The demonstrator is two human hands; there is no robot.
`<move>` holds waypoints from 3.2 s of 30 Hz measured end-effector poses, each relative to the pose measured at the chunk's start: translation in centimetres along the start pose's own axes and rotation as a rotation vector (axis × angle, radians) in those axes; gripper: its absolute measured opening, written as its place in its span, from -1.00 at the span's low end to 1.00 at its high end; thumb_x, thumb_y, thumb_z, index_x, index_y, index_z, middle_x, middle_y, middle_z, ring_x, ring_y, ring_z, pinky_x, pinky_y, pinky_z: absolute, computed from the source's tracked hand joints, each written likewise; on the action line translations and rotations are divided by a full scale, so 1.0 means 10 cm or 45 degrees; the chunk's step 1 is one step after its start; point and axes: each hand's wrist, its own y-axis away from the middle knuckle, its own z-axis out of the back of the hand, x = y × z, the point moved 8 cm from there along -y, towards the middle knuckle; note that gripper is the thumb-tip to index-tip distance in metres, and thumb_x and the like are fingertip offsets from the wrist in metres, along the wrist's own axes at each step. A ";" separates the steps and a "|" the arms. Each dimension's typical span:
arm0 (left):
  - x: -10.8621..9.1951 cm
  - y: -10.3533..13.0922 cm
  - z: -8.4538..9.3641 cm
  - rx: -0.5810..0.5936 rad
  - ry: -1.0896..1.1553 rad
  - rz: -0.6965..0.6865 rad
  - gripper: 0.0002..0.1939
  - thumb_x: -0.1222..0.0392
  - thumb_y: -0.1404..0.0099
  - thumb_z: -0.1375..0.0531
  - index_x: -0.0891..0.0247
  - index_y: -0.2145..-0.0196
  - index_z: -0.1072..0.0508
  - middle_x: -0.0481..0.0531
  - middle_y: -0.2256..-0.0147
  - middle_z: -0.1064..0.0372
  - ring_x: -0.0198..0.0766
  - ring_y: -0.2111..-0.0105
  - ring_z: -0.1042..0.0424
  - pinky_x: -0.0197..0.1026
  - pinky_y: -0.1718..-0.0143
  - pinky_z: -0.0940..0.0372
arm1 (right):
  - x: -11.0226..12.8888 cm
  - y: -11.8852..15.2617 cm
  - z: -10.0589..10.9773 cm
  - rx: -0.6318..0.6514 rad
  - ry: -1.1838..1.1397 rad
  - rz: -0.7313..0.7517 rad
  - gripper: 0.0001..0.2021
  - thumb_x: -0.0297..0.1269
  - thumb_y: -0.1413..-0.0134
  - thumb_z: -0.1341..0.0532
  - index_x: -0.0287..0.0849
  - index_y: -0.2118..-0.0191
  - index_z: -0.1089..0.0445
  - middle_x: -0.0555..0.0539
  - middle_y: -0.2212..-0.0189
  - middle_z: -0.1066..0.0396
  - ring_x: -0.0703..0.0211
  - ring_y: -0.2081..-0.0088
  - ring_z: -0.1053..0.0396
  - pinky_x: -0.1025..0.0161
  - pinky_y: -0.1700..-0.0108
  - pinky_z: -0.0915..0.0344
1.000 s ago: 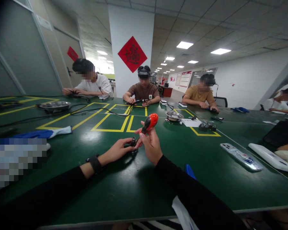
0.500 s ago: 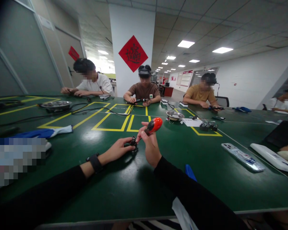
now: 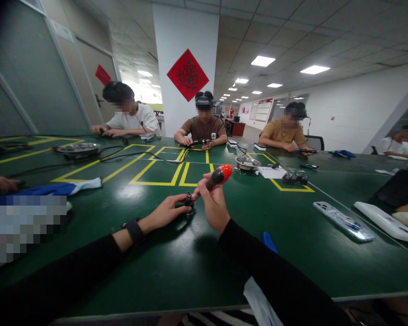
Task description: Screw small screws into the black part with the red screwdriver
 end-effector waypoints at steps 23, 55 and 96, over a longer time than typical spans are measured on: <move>-0.01 -0.01 -0.02 0.034 0.071 -0.013 -0.75 0.21 -0.14 -0.14 0.26 0.20 -0.46 0.01 0.21 -0.44 -0.20 0.22 -0.38 -0.22 0.13 -0.23 | 0.08 0.04 0.06 0.047 0.576 0.202 -0.91 -0.27 -0.07 -0.12 -0.13 0.34 -0.34 -0.01 0.37 -0.26 0.19 0.33 -0.26 0.21 0.20 -0.20; 0.03 0.01 0.11 -0.275 -0.338 -0.132 -0.31 0.07 0.04 -0.30 0.17 -0.05 -0.17 0.08 0.09 -0.30 -0.05 0.05 -0.26 0.01 -0.01 -0.08 | -0.89 0.08 0.87 -0.673 -0.118 -0.667 -0.74 -0.27 0.20 -0.31 -0.13 0.31 -0.31 0.01 0.49 -0.49 0.42 0.68 -0.22 0.48 0.69 -0.16; 0.85 -0.08 0.60 -0.252 -0.676 0.237 -0.66 -0.12 -0.09 -0.15 0.19 0.35 -0.48 0.06 0.29 -0.40 -0.12 0.24 -0.34 -0.17 0.24 -0.20 | -0.88 0.05 0.66 -0.397 -0.138 -0.681 -0.80 -0.37 0.23 -0.33 -0.25 0.40 -0.33 -0.07 0.52 -0.49 0.32 0.57 -0.40 0.42 0.52 -0.34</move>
